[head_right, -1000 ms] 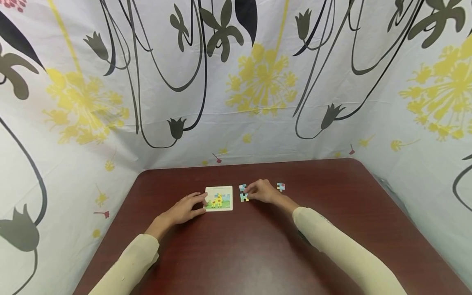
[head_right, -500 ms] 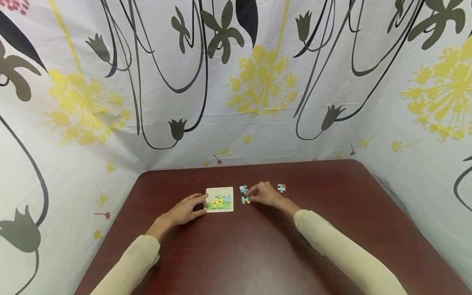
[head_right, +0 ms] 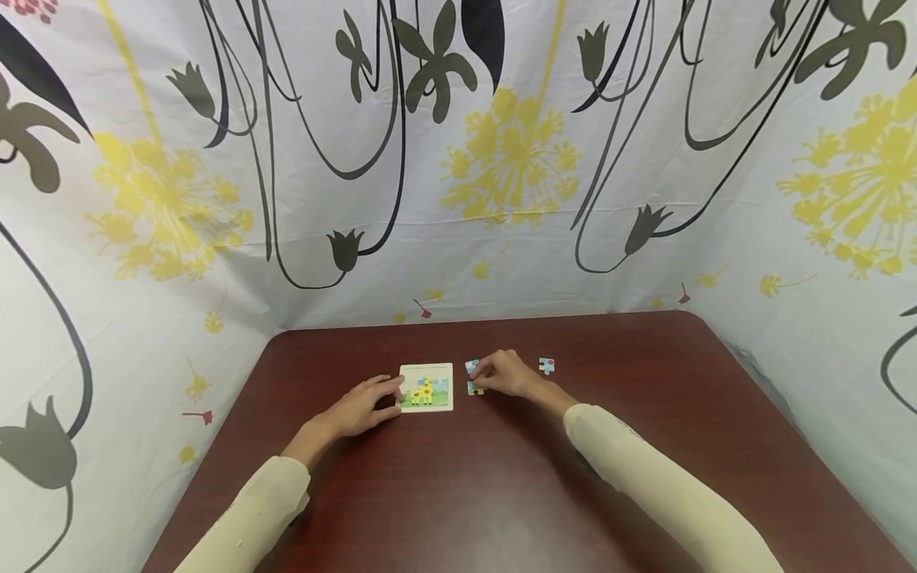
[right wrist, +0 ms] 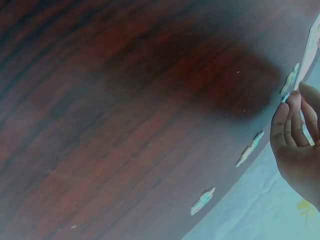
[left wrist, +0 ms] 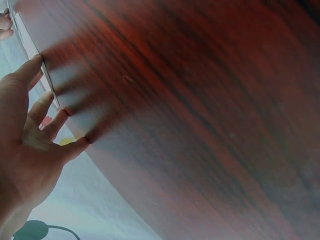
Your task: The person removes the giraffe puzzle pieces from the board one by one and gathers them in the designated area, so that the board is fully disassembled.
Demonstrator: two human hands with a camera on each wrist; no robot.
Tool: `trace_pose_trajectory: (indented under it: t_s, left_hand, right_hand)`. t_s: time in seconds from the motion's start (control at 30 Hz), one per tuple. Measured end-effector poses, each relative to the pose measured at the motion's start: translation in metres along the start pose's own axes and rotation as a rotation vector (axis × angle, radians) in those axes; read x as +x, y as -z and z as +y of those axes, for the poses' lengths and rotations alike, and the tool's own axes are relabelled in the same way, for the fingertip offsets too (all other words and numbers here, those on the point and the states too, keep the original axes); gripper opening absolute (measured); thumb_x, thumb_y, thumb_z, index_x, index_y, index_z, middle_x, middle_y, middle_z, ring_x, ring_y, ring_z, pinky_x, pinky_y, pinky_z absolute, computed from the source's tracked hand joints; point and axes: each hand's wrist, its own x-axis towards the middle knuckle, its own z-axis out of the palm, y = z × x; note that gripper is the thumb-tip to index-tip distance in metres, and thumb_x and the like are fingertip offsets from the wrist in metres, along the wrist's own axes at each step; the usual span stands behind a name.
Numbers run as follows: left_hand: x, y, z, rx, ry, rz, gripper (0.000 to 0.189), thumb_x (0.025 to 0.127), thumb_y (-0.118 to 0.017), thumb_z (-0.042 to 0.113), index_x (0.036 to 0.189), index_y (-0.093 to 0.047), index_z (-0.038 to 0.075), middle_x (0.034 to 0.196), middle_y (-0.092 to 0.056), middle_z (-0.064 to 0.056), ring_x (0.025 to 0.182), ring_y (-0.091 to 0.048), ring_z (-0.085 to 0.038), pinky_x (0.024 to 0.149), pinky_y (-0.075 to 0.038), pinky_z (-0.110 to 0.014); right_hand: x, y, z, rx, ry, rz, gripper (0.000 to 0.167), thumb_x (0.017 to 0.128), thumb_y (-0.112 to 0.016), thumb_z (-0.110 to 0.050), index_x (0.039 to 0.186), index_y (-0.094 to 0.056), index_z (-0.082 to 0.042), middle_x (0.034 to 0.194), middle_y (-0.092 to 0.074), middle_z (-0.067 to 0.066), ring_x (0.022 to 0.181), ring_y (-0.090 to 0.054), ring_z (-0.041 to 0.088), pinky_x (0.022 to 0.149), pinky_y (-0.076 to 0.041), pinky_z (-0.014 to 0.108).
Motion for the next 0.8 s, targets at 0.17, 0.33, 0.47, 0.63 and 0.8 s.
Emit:
trace_pose_trajectory:
  t_s: [0.17,0.33,0.47,0.63,0.8]
  left_hand:
    - [0.0,0.001,0.0,0.004,0.013,0.002,0.021,0.103,-0.068,0.025,0.122,-0.068,0.018,0.153,-0.053,-0.01,0.149,-0.038,-0.04,0.117,-0.028,-0.066]
    - [0.0,0.0,0.0,0.003,-0.004,0.004,0.022,0.103,-0.068,0.024,0.124,-0.067,0.017,0.148,-0.057,-0.011,0.147,-0.04,-0.04,0.116,-0.03,-0.065]
    - [0.0,0.0,0.0,-0.007,-0.022,0.01,0.023,0.103,-0.068,0.023,0.125,-0.067,0.015,0.142,-0.061,-0.011,0.146,-0.041,-0.041,0.116,-0.032,-0.064]
    - [0.0,-0.001,-0.001,0.005,-0.014,0.008,0.022,0.103,-0.068,0.024,0.124,-0.068,0.017,0.146,-0.058,-0.01,0.146,-0.041,-0.04,0.116,-0.032,-0.063]
    - [0.0,0.0,-0.001,0.011,0.007,-0.009,0.019,0.103,-0.067,0.027,0.12,-0.068,0.019,0.154,-0.053,-0.009,0.148,-0.039,-0.039,0.117,-0.031,-0.063]
  right_hand:
    - [0.012,-0.005,-0.007,-0.014,0.011,0.006,0.011,0.094,-0.076,-0.005,0.104,-0.08,-0.001,0.1,-0.079,0.01,0.079,-0.074,0.011,0.069,-0.058,0.025]
    - [0.025,-0.011,-0.015,-0.005,0.029,-0.009,0.013,0.095,-0.076,-0.007,0.106,-0.08,0.0,0.101,-0.079,0.011,0.08,-0.074,0.011,0.072,-0.06,0.026]
    - [0.032,-0.016,-0.02,0.013,0.071,-0.015,0.013,0.094,-0.076,-0.004,0.106,-0.079,0.002,0.095,-0.079,0.01,0.084,-0.076,0.017,0.077,-0.061,0.028]
    - [0.04,-0.023,-0.021,0.014,0.083,-0.018,0.013,0.095,-0.075,-0.004,0.106,-0.079,0.002,0.095,-0.079,0.01,0.084,-0.077,0.018,0.075,-0.06,0.026]
    - [0.049,-0.029,-0.023,0.008,0.106,-0.021,0.013,0.095,-0.074,-0.001,0.106,-0.078,0.003,0.097,-0.079,0.012,0.086,-0.077,0.02,0.075,-0.061,0.026]
